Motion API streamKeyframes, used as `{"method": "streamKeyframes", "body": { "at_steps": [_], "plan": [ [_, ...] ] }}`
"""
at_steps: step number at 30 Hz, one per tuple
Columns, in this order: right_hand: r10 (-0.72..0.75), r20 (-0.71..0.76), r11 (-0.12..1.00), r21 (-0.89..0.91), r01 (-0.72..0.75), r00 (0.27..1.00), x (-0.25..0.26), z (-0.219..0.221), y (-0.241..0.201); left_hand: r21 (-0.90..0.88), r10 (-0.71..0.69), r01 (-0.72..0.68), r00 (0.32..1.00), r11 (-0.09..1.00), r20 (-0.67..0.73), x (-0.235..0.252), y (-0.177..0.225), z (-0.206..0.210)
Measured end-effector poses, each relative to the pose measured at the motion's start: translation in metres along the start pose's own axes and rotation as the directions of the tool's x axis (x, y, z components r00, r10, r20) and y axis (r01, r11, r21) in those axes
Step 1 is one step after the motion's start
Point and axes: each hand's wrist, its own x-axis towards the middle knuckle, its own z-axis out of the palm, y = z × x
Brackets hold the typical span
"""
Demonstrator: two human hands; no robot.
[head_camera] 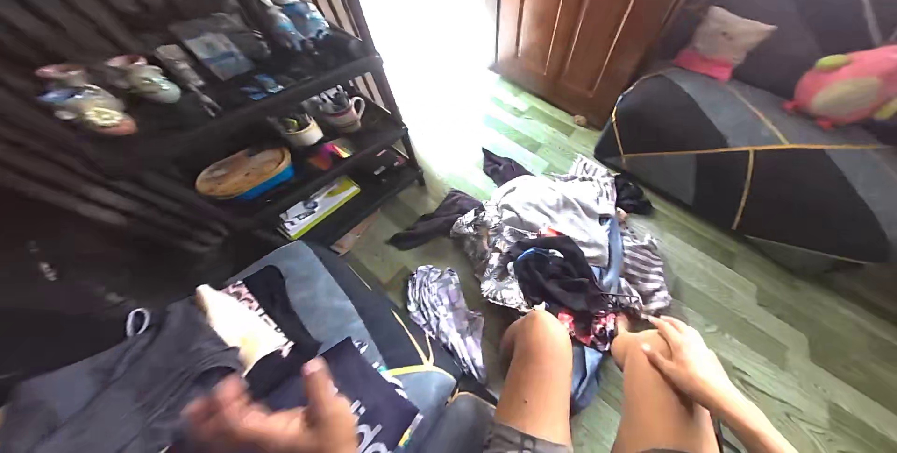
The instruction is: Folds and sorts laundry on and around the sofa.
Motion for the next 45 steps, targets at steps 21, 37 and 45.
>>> {"method": "streamKeyframes", "body": {
  "at_steps": [21,37,45],
  "plan": [
    [0.137,-0.108,0.971,0.212,-0.112,0.985,-0.03,0.033,0.075,0.38,-0.479,-0.353,-0.258,0.855,0.839,-0.228,-0.082,0.386],
    [0.16,-0.192,0.948,0.304,-0.097,0.968,-0.048,0.038,0.096,-0.22,0.051,-0.357,-0.427,0.908,0.903,-0.293,-0.055,0.378],
    [0.148,-0.274,0.934,0.355,-0.043,0.95,-0.037,0.042,0.075,0.147,0.133,0.785,-0.281,0.602,0.95,-0.19,0.122,0.33]
  ]
}}
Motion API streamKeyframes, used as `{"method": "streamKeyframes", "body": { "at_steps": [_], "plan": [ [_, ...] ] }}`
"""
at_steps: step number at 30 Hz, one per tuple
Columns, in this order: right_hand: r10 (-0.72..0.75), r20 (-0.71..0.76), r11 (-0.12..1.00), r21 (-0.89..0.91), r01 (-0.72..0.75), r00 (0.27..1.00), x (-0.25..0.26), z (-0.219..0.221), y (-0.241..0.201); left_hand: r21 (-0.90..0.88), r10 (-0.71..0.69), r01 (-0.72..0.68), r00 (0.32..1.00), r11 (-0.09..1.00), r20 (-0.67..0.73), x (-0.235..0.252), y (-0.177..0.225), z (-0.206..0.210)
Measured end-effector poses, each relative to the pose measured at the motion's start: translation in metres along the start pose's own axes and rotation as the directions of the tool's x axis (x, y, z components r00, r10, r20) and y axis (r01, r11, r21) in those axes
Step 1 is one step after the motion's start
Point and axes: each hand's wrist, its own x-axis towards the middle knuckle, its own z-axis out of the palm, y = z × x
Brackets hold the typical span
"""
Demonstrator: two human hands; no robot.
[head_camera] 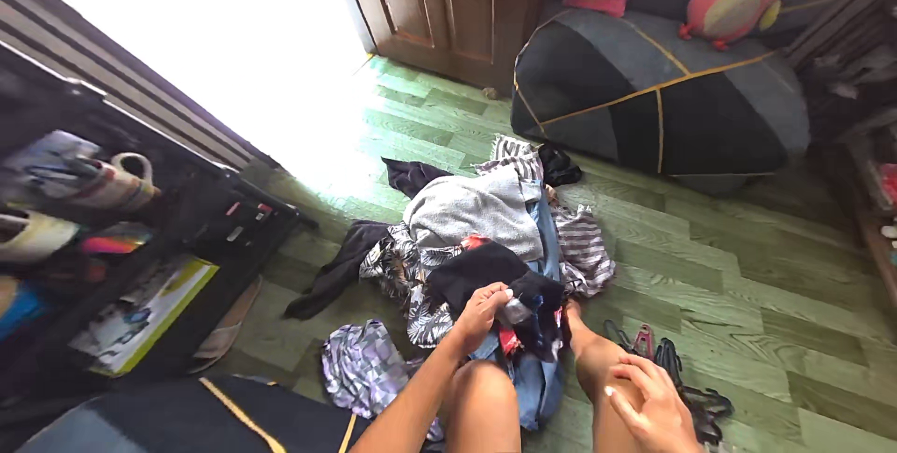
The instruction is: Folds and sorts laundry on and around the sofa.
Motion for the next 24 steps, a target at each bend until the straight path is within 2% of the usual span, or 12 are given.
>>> {"method": "streamKeyframes", "body": {
  "at_steps": [3,6,7,9,11,14,15,16,18,20,24],
  "plan": [
    [-0.075,-0.177,0.974,0.196,0.11,0.981,-0.003,0.005,0.004,-0.089,0.066,-0.057,0.993,0.994,0.101,-0.04,0.03,0.043],
    [-0.162,-0.338,0.844,0.439,0.308,0.927,-0.011,0.004,-0.008,-0.049,0.121,-0.113,0.972,0.992,0.2,-0.08,0.045,0.078],
    [-0.197,-0.342,0.794,0.493,0.354,0.919,-0.013,0.001,-0.02,0.012,0.149,-0.156,0.96,0.988,0.235,-0.092,0.049,0.087],
    [-0.229,-0.275,0.726,0.59,0.352,0.934,-0.018,-0.006,-0.05,0.144,0.202,-0.248,0.941,0.958,0.273,-0.116,0.059,0.1],
    [-0.216,-0.241,0.567,0.759,0.322,0.946,-0.031,-0.025,-0.085,0.232,0.267,-0.317,0.937,0.919,0.223,-0.141,0.07,0.108],
    [-0.186,-0.285,0.193,0.928,0.319,0.94,-0.062,-0.071,-0.114,0.35,0.401,-0.425,0.905,0.835,0.141,-0.179,0.089,0.106],
    [-0.199,-0.32,0.128,0.929,0.348,0.926,-0.071,-0.085,-0.113,0.407,0.433,-0.437,0.895,0.802,0.108,-0.19,0.094,0.101],
    [-0.233,-0.355,0.108,0.916,0.386,0.906,-0.078,-0.098,-0.108,0.456,0.448,-0.43,0.891,0.779,0.073,-0.201,0.098,0.095],
    [-0.371,-0.37,0.166,0.876,0.453,0.852,-0.091,-0.123,-0.091,0.514,0.462,-0.404,0.887,0.757,0.018,-0.217,0.102,0.082],
    [-0.53,-0.282,0.321,0.806,0.497,0.8,-0.101,-0.144,-0.078,0.521,0.439,-0.363,0.898,0.773,-0.026,-0.233,0.108,0.074],
    [-0.654,0.115,0.619,0.65,0.44,0.748,-0.101,-0.148,-0.072,0.402,0.349,-0.31,0.937,0.862,-0.026,-0.258,0.12,0.075]
  ]
}}
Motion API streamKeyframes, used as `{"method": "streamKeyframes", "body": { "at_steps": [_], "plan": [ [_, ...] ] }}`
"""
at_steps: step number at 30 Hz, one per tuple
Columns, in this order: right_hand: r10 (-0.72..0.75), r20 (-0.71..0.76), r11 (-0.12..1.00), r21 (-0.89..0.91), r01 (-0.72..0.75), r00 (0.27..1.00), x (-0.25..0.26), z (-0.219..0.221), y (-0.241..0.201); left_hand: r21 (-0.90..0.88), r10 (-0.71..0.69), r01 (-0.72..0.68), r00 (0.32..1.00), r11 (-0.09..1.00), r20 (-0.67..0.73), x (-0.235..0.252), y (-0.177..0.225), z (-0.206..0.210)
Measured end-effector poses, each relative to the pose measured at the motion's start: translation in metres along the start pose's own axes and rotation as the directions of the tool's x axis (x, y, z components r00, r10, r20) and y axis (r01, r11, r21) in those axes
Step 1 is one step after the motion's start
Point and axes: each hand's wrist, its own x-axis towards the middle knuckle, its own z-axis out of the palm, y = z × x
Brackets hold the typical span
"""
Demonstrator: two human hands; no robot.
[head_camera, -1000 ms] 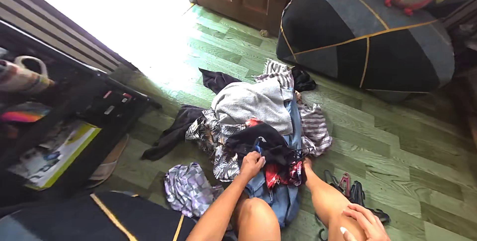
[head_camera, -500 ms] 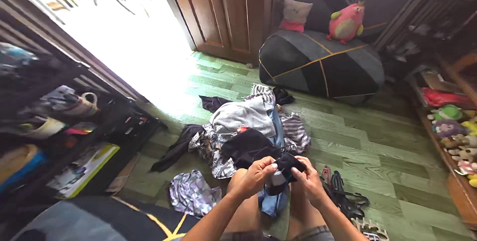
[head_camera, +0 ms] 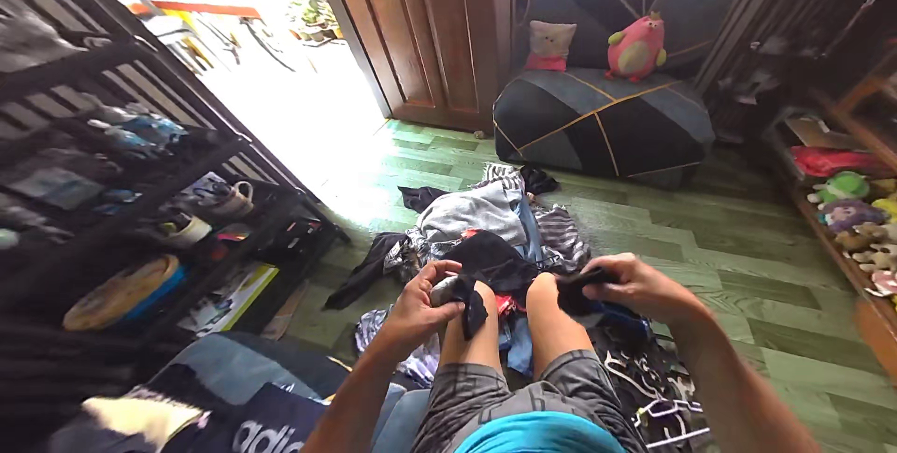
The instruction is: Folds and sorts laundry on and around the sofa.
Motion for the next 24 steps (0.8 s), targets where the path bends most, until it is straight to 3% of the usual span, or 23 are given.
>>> {"method": "streamKeyframes", "body": {
  "at_steps": [2,3,6,8,9,12,14,16,17,19,21,24],
  "plan": [
    [0.092,0.112,0.988,-0.137,-0.076,0.989,0.013,0.016,0.03,-0.027,0.012,-0.011,1.0,1.0,0.008,-0.006,0.008,0.002],
    [0.144,0.093,0.959,-0.26,-0.116,0.985,0.02,0.029,0.054,-0.034,0.033,-0.033,0.999,0.999,-0.006,-0.008,0.011,0.004],
    [0.326,-0.049,0.692,-0.668,-0.274,0.944,0.021,0.077,0.128,0.013,0.116,-0.115,0.991,0.993,-0.066,-0.014,0.019,0.015],
    [0.299,-0.119,0.616,-0.733,-0.287,0.947,0.017,0.093,0.144,0.055,0.15,-0.145,0.984,0.988,-0.094,-0.016,0.02,0.023],
    [0.203,-0.168,0.651,-0.713,-0.261,0.965,0.016,0.097,0.14,0.069,0.161,-0.155,0.983,0.986,-0.091,-0.015,0.019,0.027],
    [-0.069,-0.253,0.84,-0.536,-0.08,0.965,0.019,0.106,0.111,-0.004,0.155,-0.155,0.988,0.988,0.002,-0.017,0.02,0.042],
    [-0.111,-0.221,0.914,-0.407,0.012,0.969,0.024,0.103,0.097,-0.168,0.176,-0.163,0.982,0.972,0.064,-0.015,0.026,0.053],
    [-0.132,-0.215,0.97,-0.229,0.082,0.968,0.025,0.089,0.094,-0.259,0.213,-0.211,0.977,0.943,-0.02,-0.012,0.031,0.061],
    [-0.088,-0.229,0.993,-0.092,0.068,0.969,0.023,0.08,0.089,-0.18,0.25,-0.272,0.958,0.945,-0.137,-0.01,0.032,0.064],
    [0.09,-0.268,0.96,0.281,-0.011,0.959,0.015,0.066,0.063,0.241,0.382,-0.319,0.878,0.916,-0.288,-0.004,0.024,0.068],
    [0.197,-0.249,0.85,0.525,-0.039,0.948,0.01,0.063,0.036,0.394,0.453,-0.358,0.874,0.847,-0.179,-0.007,0.015,0.079],
    [0.186,-0.12,0.777,0.626,-0.071,0.975,0.006,0.07,0.022,0.218,0.397,-0.42,0.907,0.881,0.144,-0.013,-0.001,0.115]
  ]
}}
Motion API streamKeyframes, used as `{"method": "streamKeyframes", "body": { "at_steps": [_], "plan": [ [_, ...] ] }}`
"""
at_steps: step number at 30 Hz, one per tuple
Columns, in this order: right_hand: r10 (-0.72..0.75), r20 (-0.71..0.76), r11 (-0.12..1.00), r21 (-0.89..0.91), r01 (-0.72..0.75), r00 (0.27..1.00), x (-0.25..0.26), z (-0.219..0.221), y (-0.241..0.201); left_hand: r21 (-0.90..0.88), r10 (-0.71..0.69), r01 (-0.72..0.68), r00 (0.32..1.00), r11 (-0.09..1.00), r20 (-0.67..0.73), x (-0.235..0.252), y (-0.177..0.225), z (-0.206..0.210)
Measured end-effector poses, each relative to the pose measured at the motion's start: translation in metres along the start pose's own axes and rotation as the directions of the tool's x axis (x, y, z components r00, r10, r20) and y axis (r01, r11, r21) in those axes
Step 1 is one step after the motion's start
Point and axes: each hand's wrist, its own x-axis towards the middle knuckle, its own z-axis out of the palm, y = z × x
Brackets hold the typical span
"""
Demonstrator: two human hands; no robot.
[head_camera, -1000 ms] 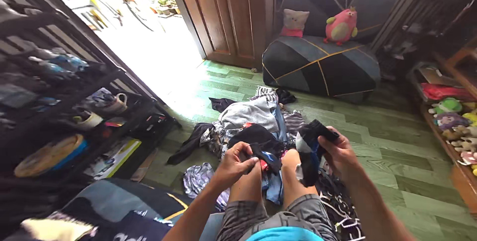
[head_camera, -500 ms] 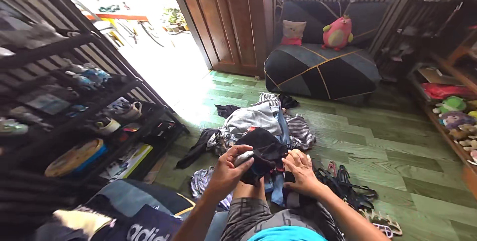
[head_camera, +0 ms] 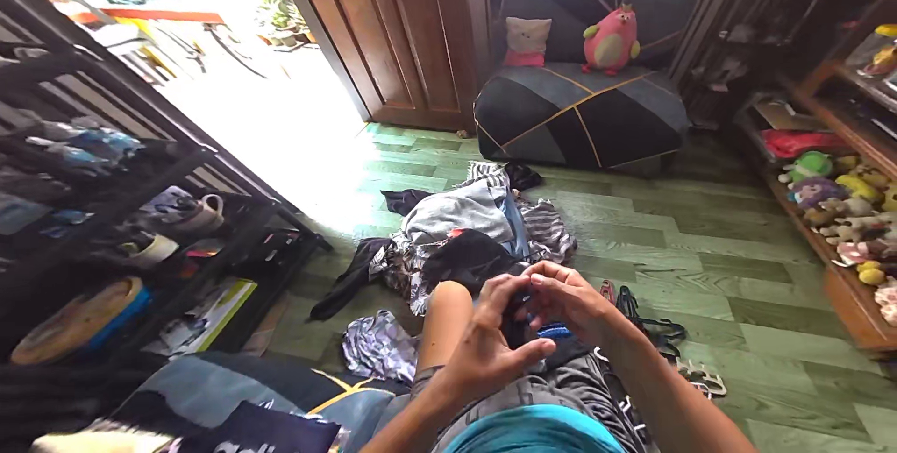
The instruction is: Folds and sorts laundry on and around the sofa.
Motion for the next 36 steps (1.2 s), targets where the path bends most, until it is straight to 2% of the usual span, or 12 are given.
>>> {"method": "streamKeyframes", "body": {
  "at_steps": [4,6,9,13,15,18,20,22,27,29,32,36],
  "plan": [
    [-0.179,-0.181,0.906,-0.413,0.091,0.967,0.003,-0.007,0.012,-0.122,-0.175,0.179,0.984,0.976,0.046,0.013,-0.013,0.013],
    [-0.248,-0.07,0.774,-0.614,0.154,0.966,0.003,-0.023,0.02,-0.224,-0.184,0.209,0.974,0.952,0.128,0.021,-0.012,0.005],
    [-0.156,0.228,0.615,-0.739,0.275,0.961,0.003,-0.046,0.031,-0.37,-0.117,0.171,0.98,0.913,0.163,0.028,-0.005,-0.005],
    [-0.001,0.059,0.34,-0.939,0.056,0.998,-0.005,-0.069,0.019,-0.306,-0.115,0.121,0.993,0.944,0.036,0.038,-0.021,-0.024],
    [-0.102,-0.008,0.405,-0.914,0.034,0.995,-0.018,-0.076,0.007,-0.238,-0.164,0.166,0.986,0.957,0.027,0.038,-0.033,-0.03],
    [-0.166,-0.056,0.67,-0.739,0.071,0.984,-0.039,-0.08,-0.018,-0.348,-0.277,0.269,0.96,0.898,0.029,0.035,-0.03,-0.025],
    [-0.098,-0.023,0.858,-0.509,0.073,0.995,-0.052,-0.088,-0.027,-0.447,-0.338,0.343,0.936,0.826,0.095,0.029,-0.024,-0.016],
    [0.004,-0.013,0.93,-0.368,-0.008,1.0,-0.059,-0.101,-0.022,-0.451,-0.411,0.437,0.897,0.778,0.16,0.018,-0.026,-0.001],
    [0.329,-0.188,0.809,-0.449,-0.379,0.925,-0.044,-0.158,0.076,-0.233,-0.645,0.676,0.737,0.699,0.204,-0.034,-0.117,0.056],
    [0.403,-0.206,0.795,-0.403,-0.453,0.892,-0.04,-0.164,0.107,-0.19,-0.706,0.726,0.687,0.661,0.17,-0.046,-0.14,0.065],
    [0.314,-0.243,0.873,-0.305,-0.38,0.918,-0.042,-0.155,0.119,-0.173,-0.757,0.771,0.635,0.612,0.153,-0.05,-0.132,0.06],
    [0.24,-0.233,0.869,-0.381,-0.316,0.942,-0.042,-0.153,0.122,-0.16,-0.818,0.867,0.499,0.473,0.287,-0.061,-0.129,0.059]
  ]
}}
